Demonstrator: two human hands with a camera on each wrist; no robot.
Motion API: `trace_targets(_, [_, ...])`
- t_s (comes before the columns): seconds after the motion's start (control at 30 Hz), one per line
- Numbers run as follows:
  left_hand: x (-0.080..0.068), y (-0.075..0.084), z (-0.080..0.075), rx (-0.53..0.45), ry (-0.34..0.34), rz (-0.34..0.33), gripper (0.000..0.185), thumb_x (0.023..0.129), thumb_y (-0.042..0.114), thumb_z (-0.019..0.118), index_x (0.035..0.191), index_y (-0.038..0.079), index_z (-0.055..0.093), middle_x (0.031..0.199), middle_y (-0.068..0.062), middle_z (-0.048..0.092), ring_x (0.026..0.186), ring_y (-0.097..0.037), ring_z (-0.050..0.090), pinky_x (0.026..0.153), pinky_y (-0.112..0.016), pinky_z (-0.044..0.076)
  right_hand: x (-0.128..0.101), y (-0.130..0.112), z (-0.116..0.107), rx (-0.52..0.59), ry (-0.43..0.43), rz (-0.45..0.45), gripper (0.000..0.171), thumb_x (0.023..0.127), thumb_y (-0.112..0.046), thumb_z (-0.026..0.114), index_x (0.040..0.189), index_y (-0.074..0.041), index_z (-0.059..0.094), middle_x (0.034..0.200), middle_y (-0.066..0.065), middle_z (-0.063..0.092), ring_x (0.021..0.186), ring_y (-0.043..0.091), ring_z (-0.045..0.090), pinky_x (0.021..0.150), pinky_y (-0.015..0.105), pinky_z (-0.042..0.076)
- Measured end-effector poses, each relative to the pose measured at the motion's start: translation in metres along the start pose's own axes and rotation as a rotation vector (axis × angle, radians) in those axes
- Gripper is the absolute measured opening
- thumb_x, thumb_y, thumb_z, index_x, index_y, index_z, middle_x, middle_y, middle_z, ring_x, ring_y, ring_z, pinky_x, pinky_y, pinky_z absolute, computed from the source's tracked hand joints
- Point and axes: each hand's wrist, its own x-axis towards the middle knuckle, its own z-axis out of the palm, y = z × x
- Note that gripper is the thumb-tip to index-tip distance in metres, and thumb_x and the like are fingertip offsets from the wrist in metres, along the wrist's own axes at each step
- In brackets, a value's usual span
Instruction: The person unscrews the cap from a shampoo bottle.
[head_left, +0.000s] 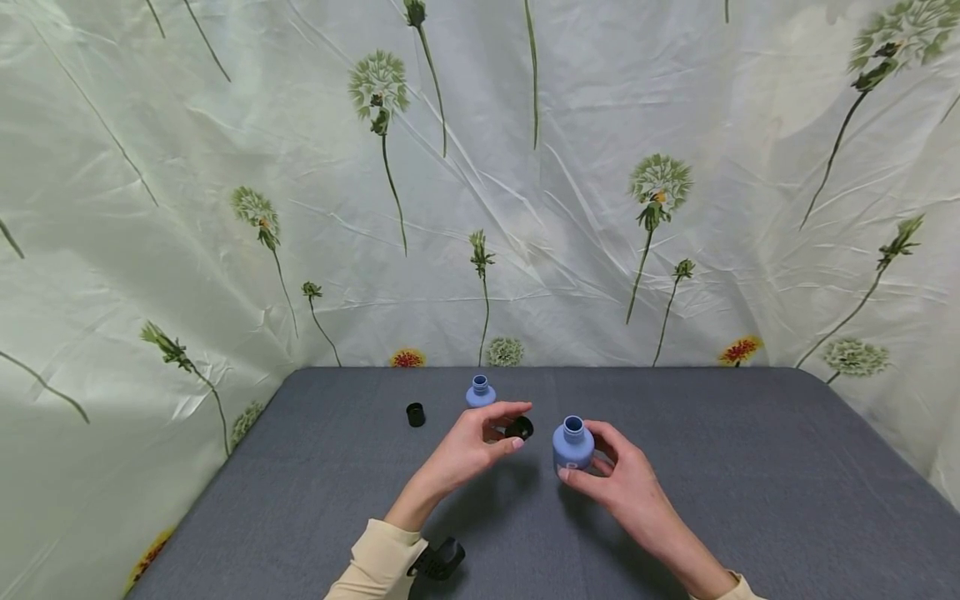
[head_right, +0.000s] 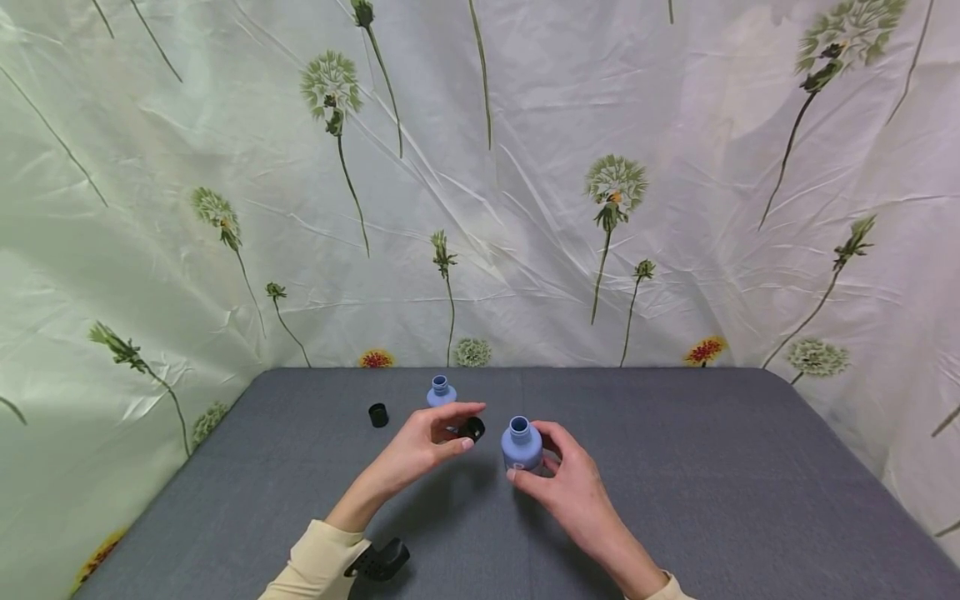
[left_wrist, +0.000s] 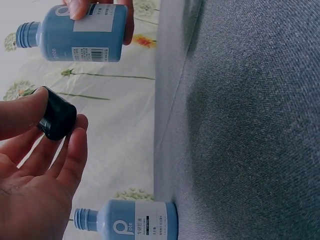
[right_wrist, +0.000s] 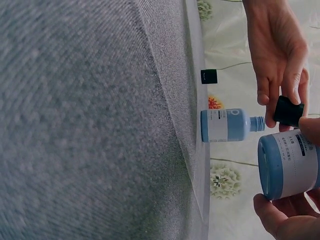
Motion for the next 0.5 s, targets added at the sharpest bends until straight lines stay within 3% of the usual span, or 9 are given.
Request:
trace_targets(0.27, [0.0013, -0.0014, 0.0019, -0.026, 0.024, -0.016, 0.04, 0.092, 0.004, 0.067, 0.132, 0.009, 0.062, 0.123, -0.007, 0.06, 0.108, -0.021, 0.061, 0.085, -0.031, 0.051, -0.0001, -0.0007, -0.0005, -0.097, 0.032, -0.023, 0.062, 0.078, -0.022, 0.085, 0.131, -0.009, 0.056, 0.128, 0.012, 0.059, 0.118, 0.03, 0.057, 0.098, 0.051, 0.045])
trace_targets(0.5, [0.0009, -0.0044, 0.0018, -0.065, 0.027, -0.03, 0.035, 0.092, -0.001, 0.066, 0.126, 0.009, 0.064, 0.121, -0.007, 0.059, 0.111, -0.021, 0.061, 0.091, -0.037, 0.049, 0.0, -0.0011, 0.0, -0.091, 0.036, -0.017, 0.062, 0.078, -0.023, 0.086, 0.132, -0.011, 0.057, 0.127, 0.011, 0.06, 0.117, 0.033, 0.058, 0.094, 0.052, 0.048])
